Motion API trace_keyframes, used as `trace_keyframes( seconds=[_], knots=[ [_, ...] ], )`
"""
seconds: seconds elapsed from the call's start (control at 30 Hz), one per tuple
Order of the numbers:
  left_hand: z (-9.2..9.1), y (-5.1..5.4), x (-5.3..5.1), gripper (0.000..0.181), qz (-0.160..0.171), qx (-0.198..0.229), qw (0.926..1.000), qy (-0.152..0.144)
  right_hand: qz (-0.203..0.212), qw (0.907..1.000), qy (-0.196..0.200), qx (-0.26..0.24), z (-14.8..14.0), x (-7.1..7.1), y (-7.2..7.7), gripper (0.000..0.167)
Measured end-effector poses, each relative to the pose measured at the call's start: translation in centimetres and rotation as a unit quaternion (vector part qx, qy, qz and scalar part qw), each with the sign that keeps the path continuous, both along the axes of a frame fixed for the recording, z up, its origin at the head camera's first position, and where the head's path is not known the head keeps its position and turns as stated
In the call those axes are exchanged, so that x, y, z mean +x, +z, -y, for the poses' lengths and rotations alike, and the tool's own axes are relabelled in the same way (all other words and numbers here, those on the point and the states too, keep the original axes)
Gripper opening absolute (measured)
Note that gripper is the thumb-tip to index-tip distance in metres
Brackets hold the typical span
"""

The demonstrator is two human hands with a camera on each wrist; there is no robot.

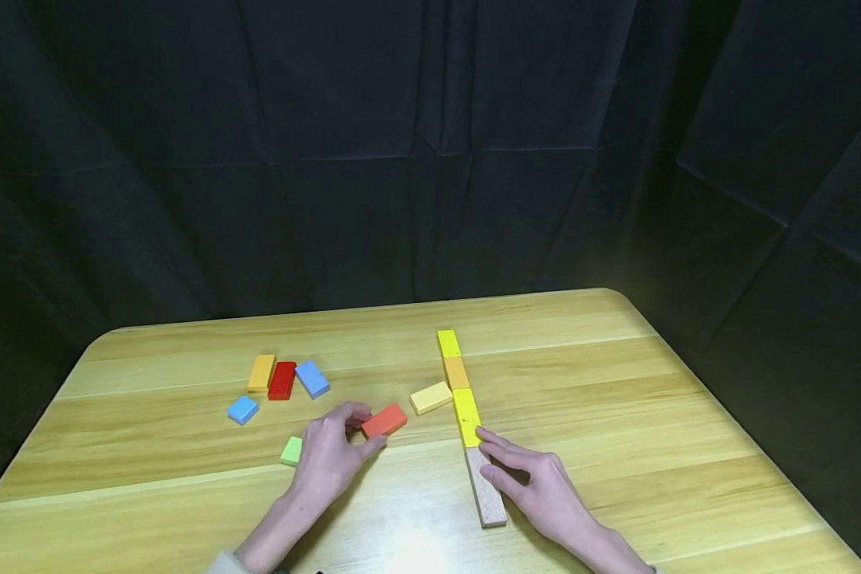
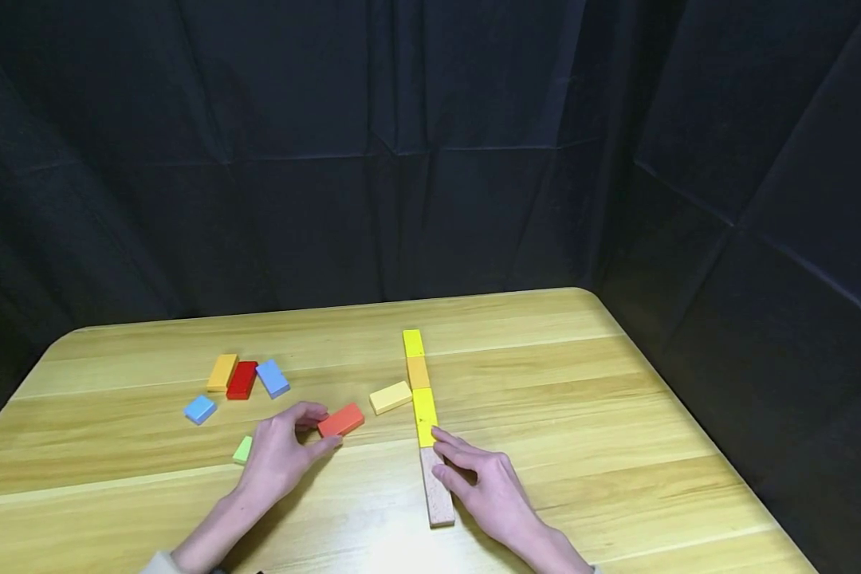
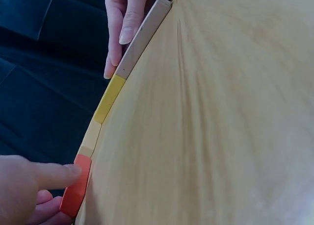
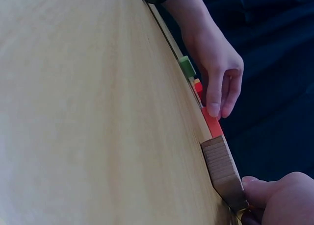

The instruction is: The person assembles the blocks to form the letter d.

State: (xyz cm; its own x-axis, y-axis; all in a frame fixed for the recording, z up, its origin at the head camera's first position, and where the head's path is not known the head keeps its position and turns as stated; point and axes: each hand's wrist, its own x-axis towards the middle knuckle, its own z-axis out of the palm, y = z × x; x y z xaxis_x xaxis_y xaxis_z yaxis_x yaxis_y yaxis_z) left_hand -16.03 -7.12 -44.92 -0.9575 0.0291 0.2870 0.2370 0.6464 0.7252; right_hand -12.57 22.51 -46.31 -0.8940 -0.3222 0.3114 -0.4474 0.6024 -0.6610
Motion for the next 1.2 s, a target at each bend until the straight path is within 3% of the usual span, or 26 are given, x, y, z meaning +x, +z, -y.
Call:
trace_keyframes(
  seconds=[0.23,0.77,1.2],
  knots=[
    [-0.1,0.1,0.3,0.031,0.005,0.005,0.9999,-0.01,0.0,1.0,0.003,-0.001,0.0,0.0,-0.1,0.035],
    [-1.3,0.2,-0.2,0.029,-0.003,-0.006,1.0,0.004,0.004,1.0,0.004,-0.005,-0.1,-0.1,-0.1,0.036],
    [-1.4,0.0,-0.4,0.028,-0.003,0.002,1.0,-0.006,0.01,0.9999,0.001,-0.007,0.0,0.0,0.0,0.036]
  ],
)
